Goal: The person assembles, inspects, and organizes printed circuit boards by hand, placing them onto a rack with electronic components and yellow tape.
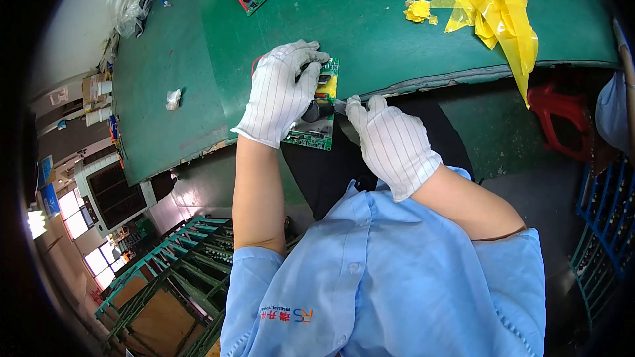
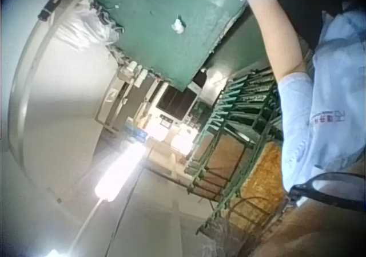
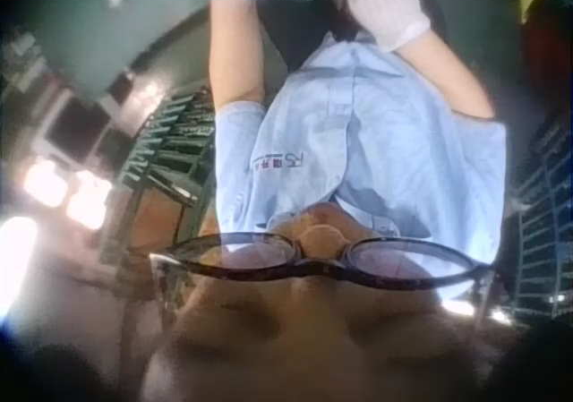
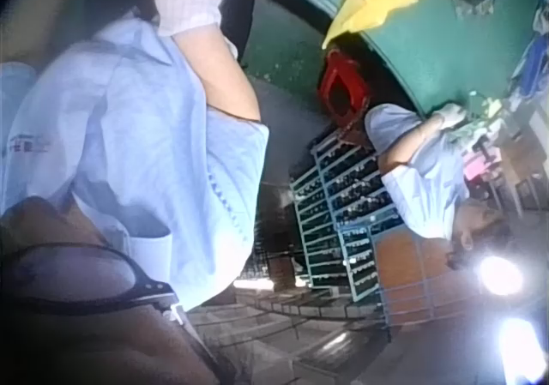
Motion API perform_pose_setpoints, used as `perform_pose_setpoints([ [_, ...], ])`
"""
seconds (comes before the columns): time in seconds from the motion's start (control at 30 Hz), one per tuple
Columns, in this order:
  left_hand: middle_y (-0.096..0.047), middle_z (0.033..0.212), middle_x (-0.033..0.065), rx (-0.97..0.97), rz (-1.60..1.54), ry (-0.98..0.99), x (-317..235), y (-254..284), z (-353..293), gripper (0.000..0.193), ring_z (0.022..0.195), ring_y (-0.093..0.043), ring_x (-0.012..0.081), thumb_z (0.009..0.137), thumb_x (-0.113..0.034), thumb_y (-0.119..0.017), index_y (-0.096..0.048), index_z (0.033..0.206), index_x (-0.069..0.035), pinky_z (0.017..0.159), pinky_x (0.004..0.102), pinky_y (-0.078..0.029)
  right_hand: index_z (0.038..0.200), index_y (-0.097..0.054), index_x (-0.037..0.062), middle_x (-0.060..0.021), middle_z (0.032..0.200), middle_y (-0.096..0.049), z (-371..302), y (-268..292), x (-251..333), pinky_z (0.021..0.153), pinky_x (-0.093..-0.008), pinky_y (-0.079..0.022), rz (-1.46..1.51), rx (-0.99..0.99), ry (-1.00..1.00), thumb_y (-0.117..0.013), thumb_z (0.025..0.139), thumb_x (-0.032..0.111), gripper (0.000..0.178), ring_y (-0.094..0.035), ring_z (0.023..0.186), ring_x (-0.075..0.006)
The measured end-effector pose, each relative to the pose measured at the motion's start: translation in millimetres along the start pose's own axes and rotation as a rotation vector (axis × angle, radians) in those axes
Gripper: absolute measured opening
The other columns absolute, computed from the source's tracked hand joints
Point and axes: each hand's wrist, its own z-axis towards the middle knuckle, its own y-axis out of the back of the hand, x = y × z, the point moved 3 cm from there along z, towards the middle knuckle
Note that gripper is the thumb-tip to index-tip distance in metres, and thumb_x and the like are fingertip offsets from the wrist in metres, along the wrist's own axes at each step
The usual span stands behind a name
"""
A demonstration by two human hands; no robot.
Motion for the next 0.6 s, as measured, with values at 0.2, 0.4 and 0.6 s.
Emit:
perform_pose_setpoints([
  [0.2, -0.072, 0.101, 0.0128, -0.025, -0.011, -0.001, 2.6, -0.3, 0.8, 0.015, 0.101, -0.066, 0.0327, 0.081, -0.011, -0.061, -0.072, 0.090, -0.006, 0.093, 0.0444, -0.049, 0.123, -0.056, 0.0024, -0.0161, 0.088, -0.060, 1.0, -0.6, 1.4, 0.054, -0.0399, -0.054, 0.014, 0.019, -0.026, -0.054, 0.084, 0.010, 0.040, -0.065, 0.068, -0.0279],
  [0.4, -0.072, 0.100, 0.0136, -0.050, -0.022, -0.017, 3.6, -1.5, 0.1, 0.015, 0.098, -0.066, 0.0335, 0.081, -0.011, -0.060, -0.071, 0.090, -0.005, 0.092, 0.0442, -0.049, 0.121, -0.056, 0.0012, -0.0180, 0.088, -0.060, 1.1, 0.9, 0.9, 0.057, -0.0406, -0.053, 0.086, -0.036, 0.005, -0.052, 0.086, 0.009, 0.036, -0.064, 0.069, -0.0317],
  [0.6, -0.071, 0.099, 0.0135, -0.037, -0.027, -0.009, 2.8, -0.4, 0.3, 0.014, 0.099, -0.066, 0.0336, 0.081, -0.010, -0.060, -0.071, 0.089, -0.005, 0.092, 0.0445, -0.049, 0.122, -0.055, 0.0009, -0.0195, 0.089, -0.061, 1.2, -1.0, 0.9, 0.056, -0.0417, -0.053, 0.135, -0.010, 0.003, -0.051, 0.089, 0.010, 0.035, -0.064, 0.070, -0.0332],
])
